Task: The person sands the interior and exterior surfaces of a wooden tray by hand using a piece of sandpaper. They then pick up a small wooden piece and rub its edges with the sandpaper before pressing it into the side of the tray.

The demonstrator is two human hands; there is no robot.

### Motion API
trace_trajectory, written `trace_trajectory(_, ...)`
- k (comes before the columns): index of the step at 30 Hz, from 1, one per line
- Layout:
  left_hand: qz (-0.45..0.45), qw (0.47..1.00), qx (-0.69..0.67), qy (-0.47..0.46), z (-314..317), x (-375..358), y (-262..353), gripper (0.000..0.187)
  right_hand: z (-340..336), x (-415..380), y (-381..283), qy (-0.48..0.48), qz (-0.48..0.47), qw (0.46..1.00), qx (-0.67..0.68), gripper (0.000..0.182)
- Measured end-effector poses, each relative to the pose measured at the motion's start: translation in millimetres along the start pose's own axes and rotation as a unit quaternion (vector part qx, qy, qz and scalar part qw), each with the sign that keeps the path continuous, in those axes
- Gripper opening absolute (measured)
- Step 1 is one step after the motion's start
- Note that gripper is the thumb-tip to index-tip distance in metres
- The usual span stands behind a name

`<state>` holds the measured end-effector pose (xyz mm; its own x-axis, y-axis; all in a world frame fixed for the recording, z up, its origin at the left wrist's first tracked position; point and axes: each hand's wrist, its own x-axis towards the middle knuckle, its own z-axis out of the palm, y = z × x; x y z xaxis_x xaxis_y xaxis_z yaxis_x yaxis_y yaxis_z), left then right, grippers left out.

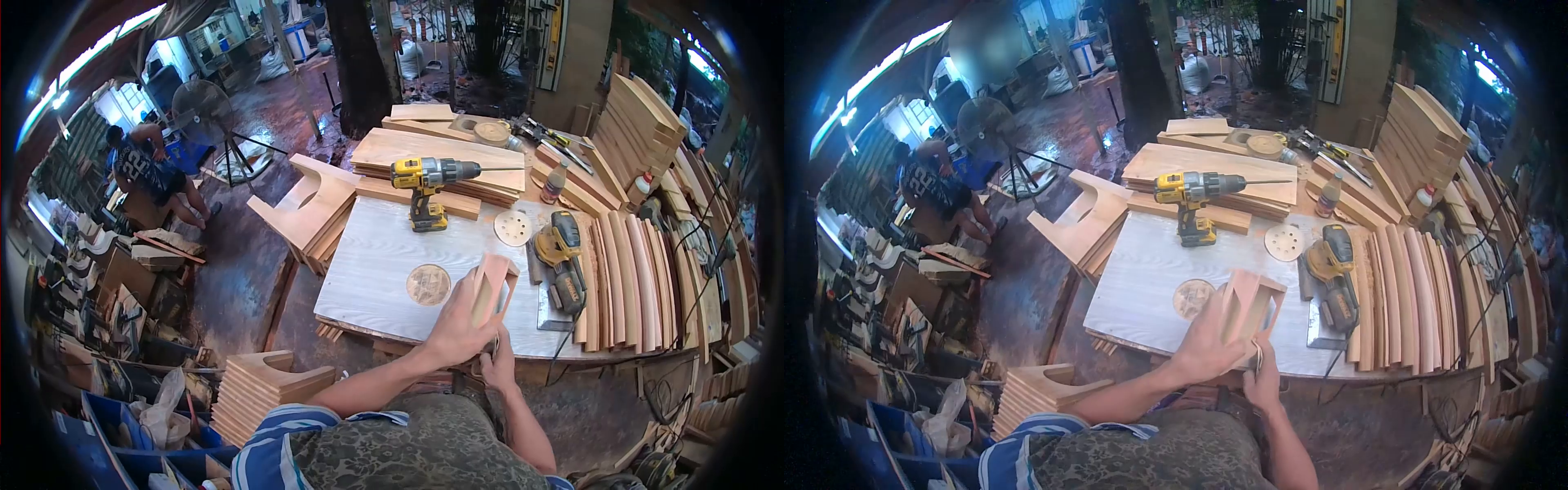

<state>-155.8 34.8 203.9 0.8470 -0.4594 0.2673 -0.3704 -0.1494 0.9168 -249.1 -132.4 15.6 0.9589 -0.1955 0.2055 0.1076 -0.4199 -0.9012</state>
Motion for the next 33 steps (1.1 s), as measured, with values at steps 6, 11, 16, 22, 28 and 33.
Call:
trace_trajectory(6, -0.022, 0.999, 0.025, 0.012, -5, 13, -16, 0.087, -9, 15, -6, -0.039, 0.009, 0.999, -0.024, 0.070)
trace_trajectory(11, -0.007, 0.999, 0.040, 0.027, -4, 16, -12, 0.085, -5, 10, -75, -0.036, 0.063, 0.996, 0.049, 0.068)
trace_trajectory(16, -0.010, 0.999, 0.037, 0.026, 1, 14, -4, 0.082, -7, 4, -137, -0.029, -0.028, 0.996, 0.074, 0.070)
trace_trajectory(22, -0.006, 0.999, 0.036, 0.022, 1, 13, -1, 0.082, -2, 10, -9, -0.008, 0.014, 1.000, -0.021, 0.069)
trace_trajectory(28, -0.029, 0.996, 0.069, 0.046, 3, 24, -27, 0.079, -14, 17, -126, -0.006, -0.058, 0.997, 0.041, 0.067)
trace_trajectory(33, -0.099, 0.989, -0.110, 0.010, -2, 17, -7, 0.064, 4, 8, -82, 0.011, -0.013, 0.999, -0.036, 0.065)
